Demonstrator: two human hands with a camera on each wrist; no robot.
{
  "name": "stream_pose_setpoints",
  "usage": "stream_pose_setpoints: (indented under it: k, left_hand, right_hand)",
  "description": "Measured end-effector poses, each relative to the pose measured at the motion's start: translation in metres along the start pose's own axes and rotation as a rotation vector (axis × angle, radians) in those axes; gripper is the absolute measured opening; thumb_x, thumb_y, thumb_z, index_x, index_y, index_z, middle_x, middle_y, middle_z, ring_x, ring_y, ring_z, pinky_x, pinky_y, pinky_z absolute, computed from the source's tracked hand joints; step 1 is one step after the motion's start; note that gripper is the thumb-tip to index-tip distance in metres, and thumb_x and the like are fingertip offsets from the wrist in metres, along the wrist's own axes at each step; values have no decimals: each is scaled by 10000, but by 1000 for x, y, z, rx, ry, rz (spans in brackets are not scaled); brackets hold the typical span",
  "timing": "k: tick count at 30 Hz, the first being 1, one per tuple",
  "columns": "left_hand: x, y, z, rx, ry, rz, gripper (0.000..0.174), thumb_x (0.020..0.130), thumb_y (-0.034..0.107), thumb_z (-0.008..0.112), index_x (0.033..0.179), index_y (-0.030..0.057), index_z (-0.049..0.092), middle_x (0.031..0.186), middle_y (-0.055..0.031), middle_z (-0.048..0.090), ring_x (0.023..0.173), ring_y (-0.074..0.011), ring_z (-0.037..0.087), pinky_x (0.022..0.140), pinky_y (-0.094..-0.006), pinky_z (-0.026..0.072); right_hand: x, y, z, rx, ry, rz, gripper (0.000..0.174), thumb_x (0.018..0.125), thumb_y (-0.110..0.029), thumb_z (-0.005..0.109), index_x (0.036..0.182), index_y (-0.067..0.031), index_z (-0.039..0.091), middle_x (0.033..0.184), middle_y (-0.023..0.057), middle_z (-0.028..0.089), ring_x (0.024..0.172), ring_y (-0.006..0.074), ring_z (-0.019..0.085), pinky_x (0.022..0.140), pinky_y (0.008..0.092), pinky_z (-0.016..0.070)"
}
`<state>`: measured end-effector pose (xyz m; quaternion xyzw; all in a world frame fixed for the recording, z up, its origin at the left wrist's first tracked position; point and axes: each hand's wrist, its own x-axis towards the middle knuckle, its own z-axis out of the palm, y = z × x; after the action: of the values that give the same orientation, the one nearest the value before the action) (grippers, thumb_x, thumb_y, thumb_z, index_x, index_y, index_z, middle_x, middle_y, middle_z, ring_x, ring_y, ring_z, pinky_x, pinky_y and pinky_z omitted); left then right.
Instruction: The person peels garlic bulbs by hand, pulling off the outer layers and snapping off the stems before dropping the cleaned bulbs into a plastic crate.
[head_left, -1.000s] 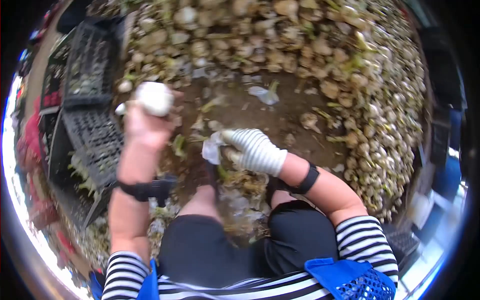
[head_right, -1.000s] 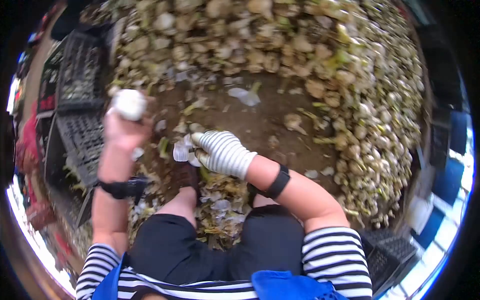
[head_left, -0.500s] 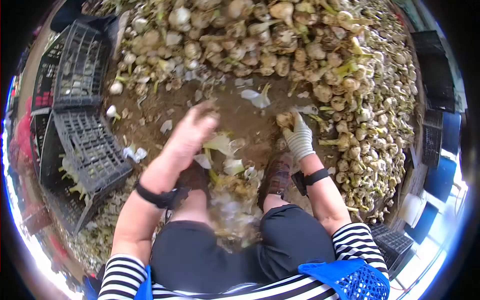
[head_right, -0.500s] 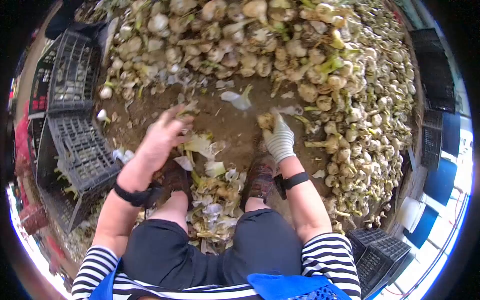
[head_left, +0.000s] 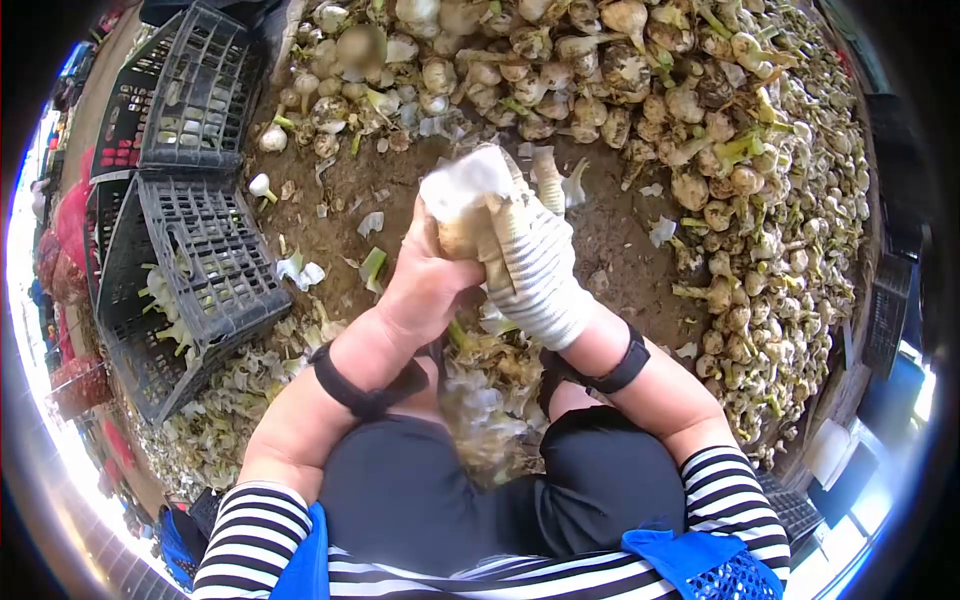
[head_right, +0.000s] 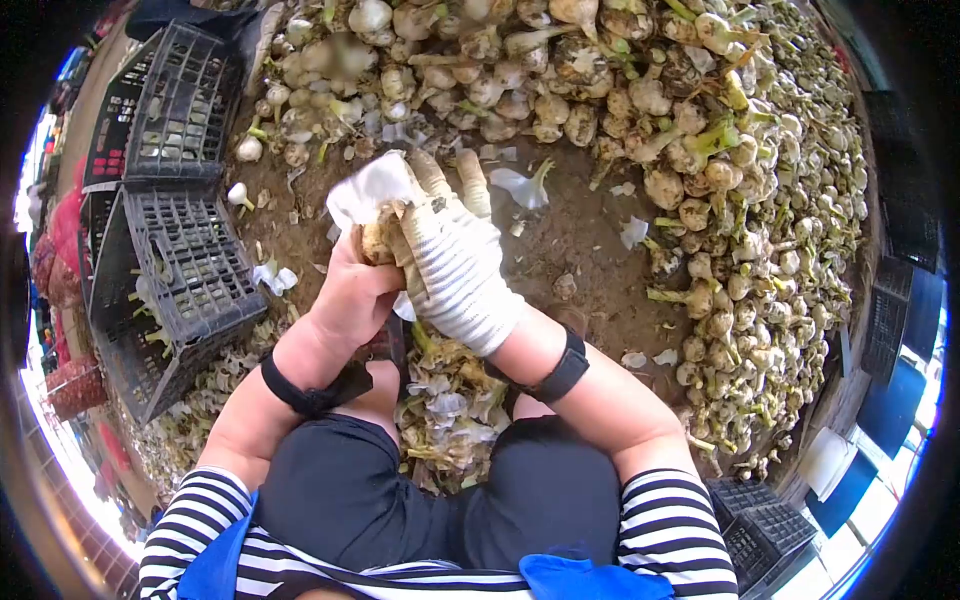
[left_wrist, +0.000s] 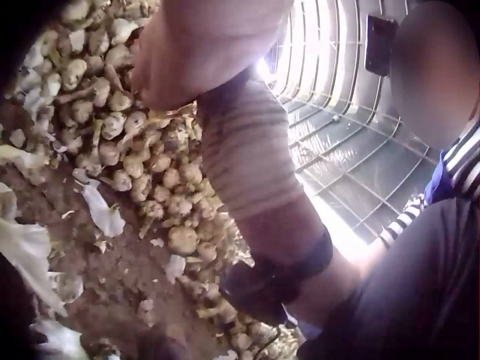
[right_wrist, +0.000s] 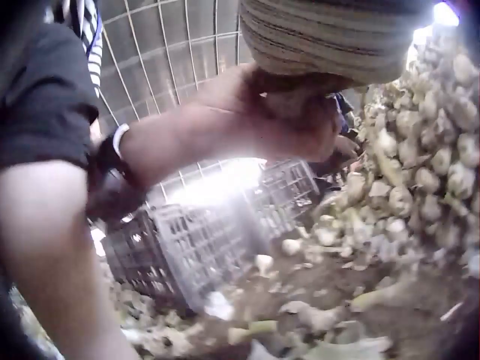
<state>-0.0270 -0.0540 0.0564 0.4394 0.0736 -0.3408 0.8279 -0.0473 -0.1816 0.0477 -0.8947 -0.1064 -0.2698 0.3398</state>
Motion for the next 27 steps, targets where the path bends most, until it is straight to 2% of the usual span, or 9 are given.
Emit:
stream_pose_setpoints:
  k: [4, 6, 10, 12, 16, 19, 20, 22, 27]
  left_hand:
    - [-2, -7, -5, -46, 33, 69, 661, 610, -171, 547, 1186, 113, 390, 1140, -57, 492, 1033, -173, 521, 831, -279, 478]
    - [-3, -3, -14, -94, 8, 67, 664, 605, -158, 561, 1190, 105, 388, 1106, -53, 499, 1015, -175, 528, 809, -281, 485]
    - [-3, 3, -12, -78, 45, 34, 650, 629, -157, 558, 1206, 87, 384, 1085, -57, 511, 1002, -182, 531, 834, -292, 480]
    - [-4, 3, -2, 34, 47, 22, 659, 649, -157, 548, 1234, 80, 358, 1106, -64, 514, 1034, -191, 522, 874, -310, 464]
    - [-6, 4, -10, 379, -46, 66, 724, 687, -96, 567, 1330, 23, 254, 1255, -127, 459, 1177, -235, 448, 1000, -362, 357]
    - [-2, -8, -12, 89, 8, 9, 630, 726, -67, 571, 1282, 54, 301, 1218, -121, 449, 1150, -222, 446, 960, -375, 388]
    - [-8, 1, -7, 488, -65, 126, 582, 748, -76, 536, 1262, 77, 309, 1224, -129, 443, 1142, -233, 460, 940, -375, 401]
    - [-4, -4, -10, 55, 25, 3, 576, 755, -86, 505, 1264, 82, 296, 1220, -134, 441, 1133, -248, 469, 933, -377, 404]
    - [-8, -5, -13, 141, 35, -46, 610, 753, -77, 508, 1290, 81, 268, 1228, -139, 448, 1132, -255, 477, 935, -374, 405]
  right_hand:
    - [-7, 12, -3, -70, -142, 127, 328, 711, -132, 621, 1009, -28, 532, 1136, 196, 546, 1096, 346, 506, 1013, 541, 271]
    - [-9, 35, -4, -123, -44, 226, 361, 683, -53, 610, 1035, -68, 531, 955, 126, 593, 889, 285, 567, 899, 484, 385]
    - [11, 19, -37, 127, -51, 14, 323, 659, -50, 672, 961, -112, 574, 888, 66, 577, 860, 286, 536, 827, 408, 410]
    - [-4, 17, -22, -105, -126, -191, 374, 646, -97, 622, 1014, -160, 587, 898, 39, 565, 866, 229, 532, 831, 413, 424]
    - [0, 8, -27, -252, -198, -246, 437, 653, -193, 629, 1086, -156, 582, 837, 17, 511, 866, 215, 494, 874, 432, 422]
    - [-6, 4, -25, -342, -112, -239, 439, 653, -189, 628, 1085, -156, 557, 833, -23, 488, 887, 188, 467, 826, 375, 392]
    - [-5, 2, -24, -292, -131, -247, 462, 654, -196, 622, 1107, -149, 547, 843, -19, 509, 888, 194, 473, 826, 389, 385]
    - [-5, 0, -22, -252, -163, -197, 477, 663, -195, 607, 1133, -142, 543, 824, -10, 528, 864, 198, 489, 825, 397, 381]
    - [-13, 3, -15, -305, -229, -204, 482, 683, -200, 588, 1158, -138, 542, 800, 2, 528, 838, 204, 494, 806, 399, 381]
